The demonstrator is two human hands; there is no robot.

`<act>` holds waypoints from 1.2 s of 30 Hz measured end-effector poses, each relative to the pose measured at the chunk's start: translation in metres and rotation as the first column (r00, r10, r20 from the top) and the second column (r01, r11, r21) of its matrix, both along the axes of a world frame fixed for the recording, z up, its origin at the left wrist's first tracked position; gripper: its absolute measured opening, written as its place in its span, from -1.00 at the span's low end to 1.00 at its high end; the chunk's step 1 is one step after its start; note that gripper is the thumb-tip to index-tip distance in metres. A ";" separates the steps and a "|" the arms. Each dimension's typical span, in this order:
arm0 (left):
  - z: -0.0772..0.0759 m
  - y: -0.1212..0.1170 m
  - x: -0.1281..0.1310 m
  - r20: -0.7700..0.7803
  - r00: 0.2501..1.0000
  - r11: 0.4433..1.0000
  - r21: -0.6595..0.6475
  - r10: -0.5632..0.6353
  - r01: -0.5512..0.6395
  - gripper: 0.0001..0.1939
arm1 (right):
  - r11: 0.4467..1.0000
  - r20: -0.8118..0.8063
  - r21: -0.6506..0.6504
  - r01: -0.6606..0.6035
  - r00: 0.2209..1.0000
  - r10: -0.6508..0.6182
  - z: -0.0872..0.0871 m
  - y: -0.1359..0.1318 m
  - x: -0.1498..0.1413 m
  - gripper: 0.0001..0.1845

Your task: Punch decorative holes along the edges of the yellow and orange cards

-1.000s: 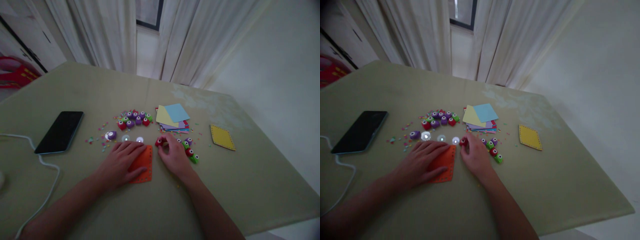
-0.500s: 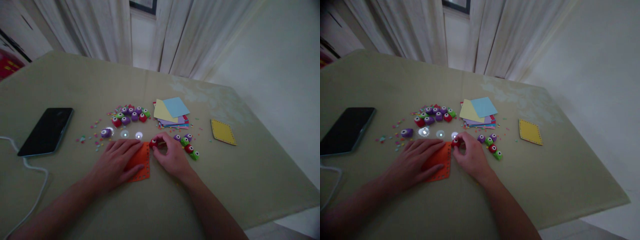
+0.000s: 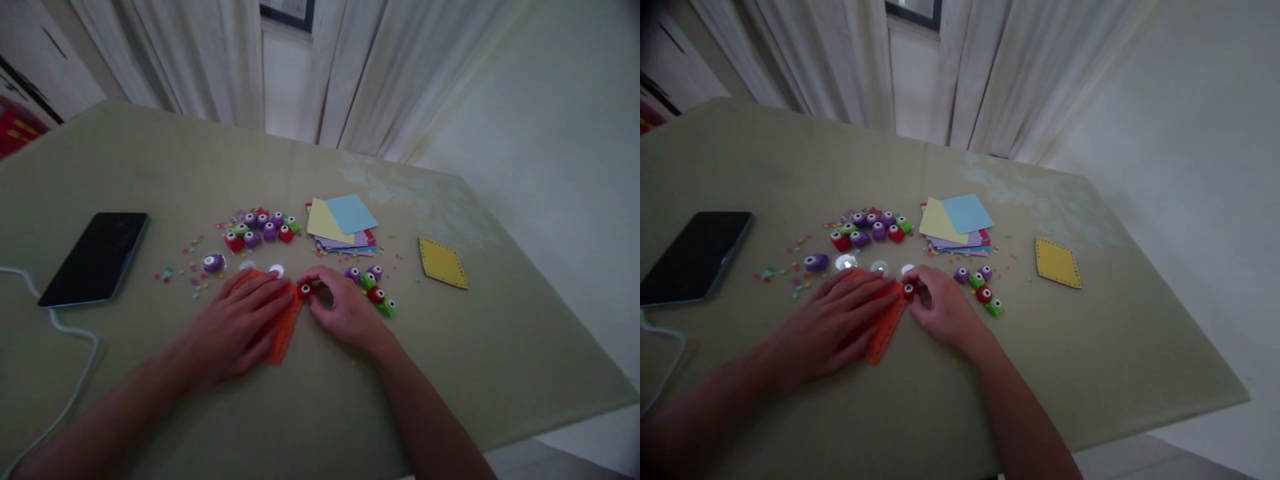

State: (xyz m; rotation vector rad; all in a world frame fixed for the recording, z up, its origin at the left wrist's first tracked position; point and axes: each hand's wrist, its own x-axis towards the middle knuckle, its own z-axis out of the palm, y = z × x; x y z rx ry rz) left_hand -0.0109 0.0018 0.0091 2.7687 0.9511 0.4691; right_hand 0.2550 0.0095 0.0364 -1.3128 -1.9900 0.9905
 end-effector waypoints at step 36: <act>-0.013 0.015 -0.005 0.089 0.992 0.996 -0.036 0.087 -0.085 -0.55 | 0.988 -0.024 0.067 -0.142 0.989 0.144 -0.006 0.004 0.015 -0.51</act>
